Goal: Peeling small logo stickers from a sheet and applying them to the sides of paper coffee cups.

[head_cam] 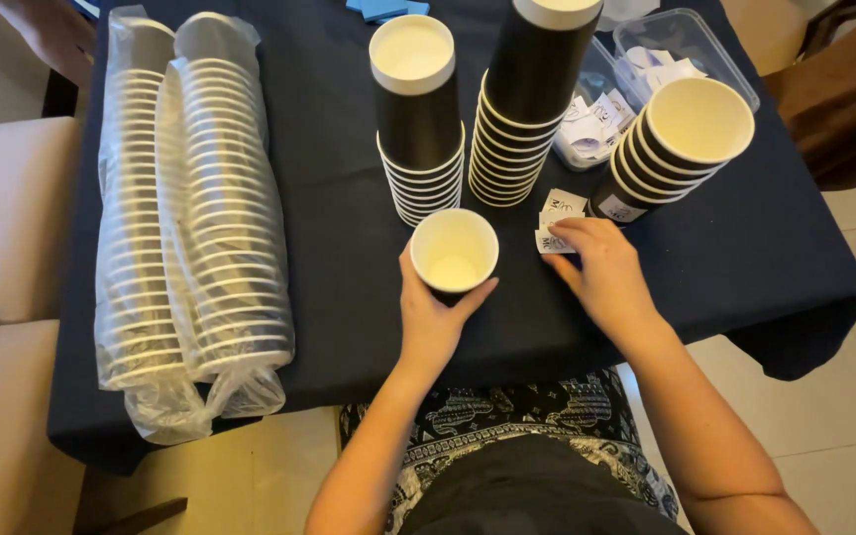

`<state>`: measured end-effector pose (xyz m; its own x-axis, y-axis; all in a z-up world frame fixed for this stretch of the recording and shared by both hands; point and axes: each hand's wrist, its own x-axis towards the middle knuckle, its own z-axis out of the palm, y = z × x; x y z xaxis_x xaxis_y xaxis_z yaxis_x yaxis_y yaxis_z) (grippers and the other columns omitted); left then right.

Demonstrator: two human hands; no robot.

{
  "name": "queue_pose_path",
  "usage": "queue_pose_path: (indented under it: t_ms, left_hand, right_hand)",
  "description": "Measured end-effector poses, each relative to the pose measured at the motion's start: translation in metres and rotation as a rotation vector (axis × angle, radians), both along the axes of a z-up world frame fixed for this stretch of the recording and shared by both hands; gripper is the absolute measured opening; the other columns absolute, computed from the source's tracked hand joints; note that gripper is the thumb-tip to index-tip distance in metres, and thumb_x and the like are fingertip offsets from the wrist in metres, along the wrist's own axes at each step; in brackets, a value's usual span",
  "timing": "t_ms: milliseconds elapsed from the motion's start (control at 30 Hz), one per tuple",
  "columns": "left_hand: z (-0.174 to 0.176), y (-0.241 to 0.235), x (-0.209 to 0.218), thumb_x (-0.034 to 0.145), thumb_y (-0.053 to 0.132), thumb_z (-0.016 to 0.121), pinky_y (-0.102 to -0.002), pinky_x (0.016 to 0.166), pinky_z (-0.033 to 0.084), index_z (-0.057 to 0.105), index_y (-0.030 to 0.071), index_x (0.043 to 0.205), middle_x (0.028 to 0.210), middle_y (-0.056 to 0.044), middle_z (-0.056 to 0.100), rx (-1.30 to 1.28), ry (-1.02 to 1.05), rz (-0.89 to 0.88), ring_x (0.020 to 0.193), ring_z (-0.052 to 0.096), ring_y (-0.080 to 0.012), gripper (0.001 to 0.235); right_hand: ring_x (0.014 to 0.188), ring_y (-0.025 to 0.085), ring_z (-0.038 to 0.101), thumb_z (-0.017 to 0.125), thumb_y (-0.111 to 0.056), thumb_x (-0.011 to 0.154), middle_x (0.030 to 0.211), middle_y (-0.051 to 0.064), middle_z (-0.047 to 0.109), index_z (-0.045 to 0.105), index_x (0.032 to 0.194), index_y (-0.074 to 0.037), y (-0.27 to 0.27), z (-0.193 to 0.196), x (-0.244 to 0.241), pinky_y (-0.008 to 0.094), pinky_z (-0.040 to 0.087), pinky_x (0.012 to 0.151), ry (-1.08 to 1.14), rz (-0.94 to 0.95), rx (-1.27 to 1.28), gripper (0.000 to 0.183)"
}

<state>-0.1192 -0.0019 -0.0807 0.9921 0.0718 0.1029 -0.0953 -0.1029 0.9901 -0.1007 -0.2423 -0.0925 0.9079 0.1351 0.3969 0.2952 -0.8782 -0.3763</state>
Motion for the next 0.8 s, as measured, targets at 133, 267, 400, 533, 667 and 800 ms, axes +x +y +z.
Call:
queue_pose_path:
  t_ms: [133,267,400,533,667,800]
  left_hand:
    - [0.001,-0.001,-0.013,0.072,0.022,0.094,-0.062,0.121,0.029,0.03,-0.001,0.15,0.152,-0.033,0.04,0.021,-0.015,0.024,0.146,0.036,-0.0512,0.104]
    - [-0.007,0.003,-0.039,0.074,0.016,0.092,-0.052,0.118,0.031,0.031,-0.001,0.153,0.159,-0.026,0.027,0.097,-0.4,0.229,0.149,0.028,-0.043,0.1]
    - [0.048,0.007,-0.08,0.102,0.02,0.052,-0.031,0.087,0.059,0.061,0.001,0.114,0.107,-0.013,0.067,-0.091,-0.424,-0.015,0.097,0.067,-0.0221,0.024]
    - [0.065,0.011,-0.08,0.105,0.029,0.057,-0.038,0.097,0.06,0.054,-0.001,0.134,0.128,-0.02,0.066,-0.46,-0.085,-0.424,0.111,0.069,-0.0279,0.041]
    - [0.075,0.01,-0.077,0.098,0.004,0.067,-0.031,0.102,0.061,0.069,0.001,0.12,0.118,-0.017,0.073,-0.441,-0.031,-0.359,0.105,0.073,-0.0213,0.023]
    - [0.075,0.009,-0.074,0.091,-0.003,0.072,-0.027,0.098,0.063,0.074,-0.001,0.112,0.113,-0.017,0.076,-0.43,-0.047,-0.188,0.1,0.075,-0.0182,0.021]
  right_hand:
    - [0.108,0.025,0.069,0.082,-0.011,0.086,0.106,0.004,0.076,0.079,0.105,-0.008,0.001,-0.017,0.0,0.035,0.052,0.098,-0.007,0.012,-0.074,0.019]
    - [0.105,0.026,0.067,0.081,-0.008,0.09,0.104,0.001,0.074,0.081,0.101,-0.014,0.007,0.004,-0.01,0.036,0.051,0.092,-0.21,0.029,0.003,0.012]
    - [0.087,0.022,0.054,0.078,0.002,0.097,0.105,0.012,0.064,0.079,0.109,-0.009,0.024,0.067,-0.049,0.03,0.048,0.079,-0.329,0.225,0.241,0.017]
    - [0.08,0.024,0.064,0.067,-0.001,0.095,0.098,0.016,0.065,0.076,0.1,0.0,0.046,0.117,-0.076,0.03,0.053,0.074,-0.35,0.506,0.309,0.011]
    - [0.091,0.028,0.071,0.064,-0.001,0.095,0.108,0.021,0.068,0.075,0.104,0.001,0.054,0.119,-0.085,0.033,0.06,0.085,-0.325,0.55,0.321,0.015]
    - [0.106,0.025,0.074,0.079,-0.004,0.084,0.117,0.022,0.072,0.073,0.109,0.0,0.057,0.109,-0.091,0.033,0.06,0.102,-0.159,0.391,0.532,0.025]
